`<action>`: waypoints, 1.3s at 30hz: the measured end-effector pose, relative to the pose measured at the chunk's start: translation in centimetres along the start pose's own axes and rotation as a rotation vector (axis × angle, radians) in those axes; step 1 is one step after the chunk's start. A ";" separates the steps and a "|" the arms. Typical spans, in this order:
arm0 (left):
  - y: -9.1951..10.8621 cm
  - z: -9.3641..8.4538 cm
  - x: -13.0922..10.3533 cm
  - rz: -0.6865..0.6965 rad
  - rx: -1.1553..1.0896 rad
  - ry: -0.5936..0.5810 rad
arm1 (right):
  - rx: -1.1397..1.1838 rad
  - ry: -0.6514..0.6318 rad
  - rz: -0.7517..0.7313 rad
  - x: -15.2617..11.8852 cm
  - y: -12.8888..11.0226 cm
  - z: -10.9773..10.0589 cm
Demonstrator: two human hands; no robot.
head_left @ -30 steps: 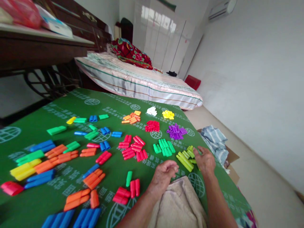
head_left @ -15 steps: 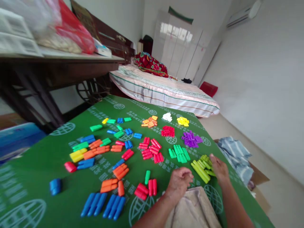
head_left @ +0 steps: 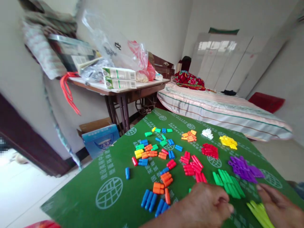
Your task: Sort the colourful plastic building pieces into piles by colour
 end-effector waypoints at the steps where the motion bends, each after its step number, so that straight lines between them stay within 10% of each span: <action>1: -0.5 -2.1 -0.6 0.033 0.094 0.024 | 0.065 -0.055 -0.004 -0.5 -2.0 0.5; 10: -9.5 -20.9 -5.5 -0.278 0.569 0.544 | 0.444 -0.528 -0.349 -5.9 -16.9 6.7; 16: -13.9 -27.9 -5.7 -0.451 0.714 0.803 | 0.118 -0.546 -0.720 -7.1 -27.5 9.1; 23: -16.3 -30.6 -5.1 -0.541 0.991 0.809 | -0.256 -0.468 -1.031 -7.5 -35.9 12.2; 39: -17.9 -29.6 -4.5 -0.659 1.103 0.745 | -0.340 -0.450 -0.921 -5.0 -38.6 14.9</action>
Point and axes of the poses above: each hand's wrist, its own x-axis towards the middle knuckle, its own z-axis out of the palm, y = z × x, the point moved 3 cm from there along x, towards the middle knuckle, and after that the axes turned 4 degrees about -x, right-handed, at the moved point
